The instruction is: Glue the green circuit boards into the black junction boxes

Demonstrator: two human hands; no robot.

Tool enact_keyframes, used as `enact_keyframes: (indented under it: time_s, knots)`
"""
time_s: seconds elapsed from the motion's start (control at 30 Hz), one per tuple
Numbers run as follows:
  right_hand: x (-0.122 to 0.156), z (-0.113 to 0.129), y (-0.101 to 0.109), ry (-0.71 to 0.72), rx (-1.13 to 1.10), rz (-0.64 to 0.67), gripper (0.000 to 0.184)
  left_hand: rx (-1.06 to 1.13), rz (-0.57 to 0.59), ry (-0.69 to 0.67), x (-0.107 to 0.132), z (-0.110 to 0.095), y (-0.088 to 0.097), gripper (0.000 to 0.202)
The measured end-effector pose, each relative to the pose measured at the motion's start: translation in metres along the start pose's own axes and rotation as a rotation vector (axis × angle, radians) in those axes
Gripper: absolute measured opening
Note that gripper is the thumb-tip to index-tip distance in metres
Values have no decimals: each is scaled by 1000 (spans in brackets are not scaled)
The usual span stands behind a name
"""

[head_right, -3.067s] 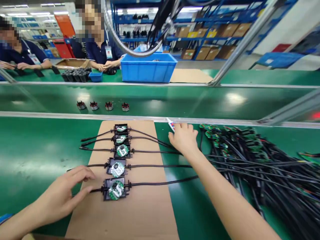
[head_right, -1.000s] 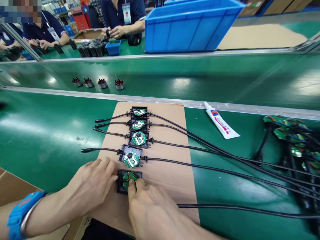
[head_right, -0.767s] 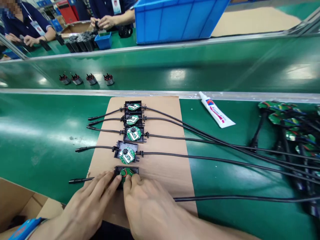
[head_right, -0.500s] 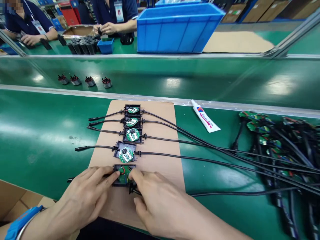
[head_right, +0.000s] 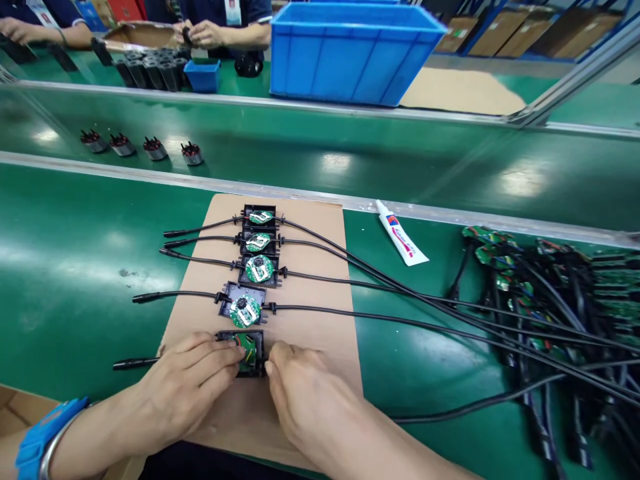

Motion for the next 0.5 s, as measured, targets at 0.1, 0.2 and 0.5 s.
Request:
enact_keyframes:
  time_s: [0.1,0.2,0.5]
  knots:
    - [-8,0,2,24,59,46,27,17,61,-12,-3,-1,-2,33]
    - [-12,5,2,110,138,65,25,25,129,-2,-5,-1,-6,49]
    - [-16,-5,-10,72,276,173,26,-33,60,-14,-9,-4,-1,51]
Point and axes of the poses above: each hand's wrist, its own x-axis away from the middle knuckle, its own y-axis out of the back of the hand, z = x × y, the point moved 9 cm from there along -x, towards the middle knuckle, and after that the axes turned 9 degrees about -x, right-handed, at the moved point
